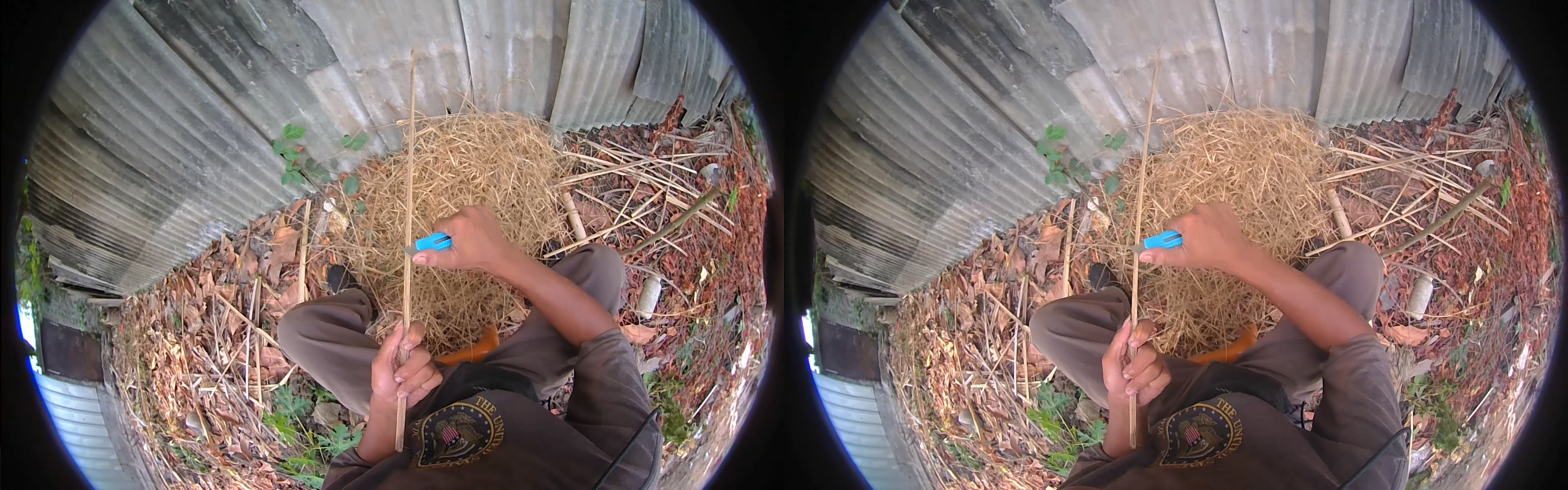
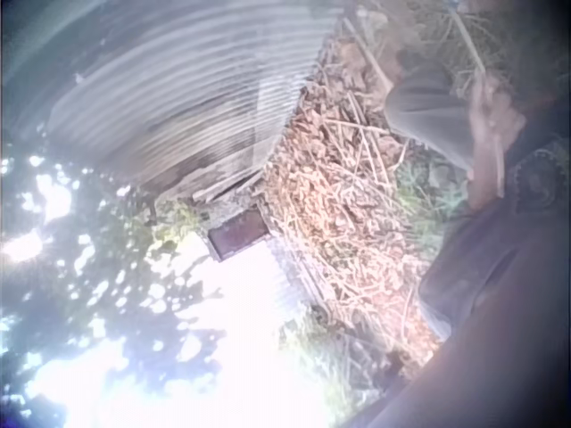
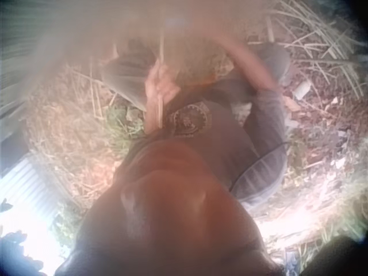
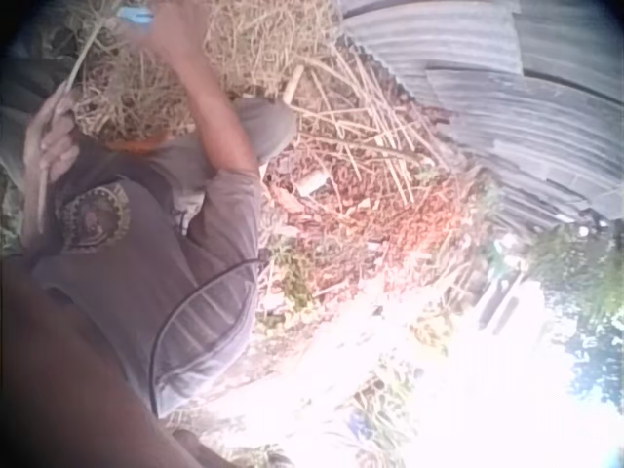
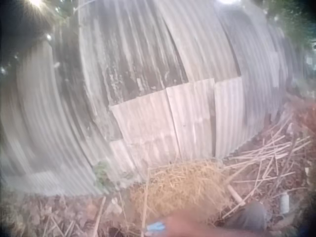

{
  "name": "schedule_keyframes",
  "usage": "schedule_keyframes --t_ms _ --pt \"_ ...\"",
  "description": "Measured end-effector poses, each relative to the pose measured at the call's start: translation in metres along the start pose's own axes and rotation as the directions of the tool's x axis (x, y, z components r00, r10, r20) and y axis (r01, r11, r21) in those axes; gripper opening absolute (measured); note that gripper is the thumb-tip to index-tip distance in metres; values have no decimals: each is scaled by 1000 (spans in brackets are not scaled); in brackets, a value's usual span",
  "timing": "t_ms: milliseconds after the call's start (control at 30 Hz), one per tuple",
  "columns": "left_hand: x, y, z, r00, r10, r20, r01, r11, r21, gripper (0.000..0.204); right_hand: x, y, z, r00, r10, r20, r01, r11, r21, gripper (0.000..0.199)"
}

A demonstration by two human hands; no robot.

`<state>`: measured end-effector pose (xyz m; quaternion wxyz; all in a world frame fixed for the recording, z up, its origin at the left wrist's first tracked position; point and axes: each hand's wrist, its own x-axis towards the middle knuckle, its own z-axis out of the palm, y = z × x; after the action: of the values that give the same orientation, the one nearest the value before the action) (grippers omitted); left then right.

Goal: The person sits on the ground and uses a blue utility knife to shave the bark off a long, thin wooden stick. They hold the stick with one hand and scrape the knife along its length, removing the outer layer and creating wood shavings.

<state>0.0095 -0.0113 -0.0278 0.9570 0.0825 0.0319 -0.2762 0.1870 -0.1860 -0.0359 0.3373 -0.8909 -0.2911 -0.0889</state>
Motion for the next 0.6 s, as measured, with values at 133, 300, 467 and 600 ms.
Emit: schedule_keyframes --t_ms 133,300,467,600 --pt "-4 0 0 999 -36 -17 36 999 -1 33 9 20 8 997 77 -14 -78 995 -67 68" --pt "-11 7 -1 998 -50 -29 51 998 41 33 2 2 11 999 -33 -17 32 999 -28 71" --pt "-18 4 3 985 -88 -145 110 983 146 34 15 21 5 988 -103 -116 84 985 -152 72" --pt "-22 9 5 973 -108 -205 152 965 214 35 17 30 9 969 -196 -152 172 972 -157 74"
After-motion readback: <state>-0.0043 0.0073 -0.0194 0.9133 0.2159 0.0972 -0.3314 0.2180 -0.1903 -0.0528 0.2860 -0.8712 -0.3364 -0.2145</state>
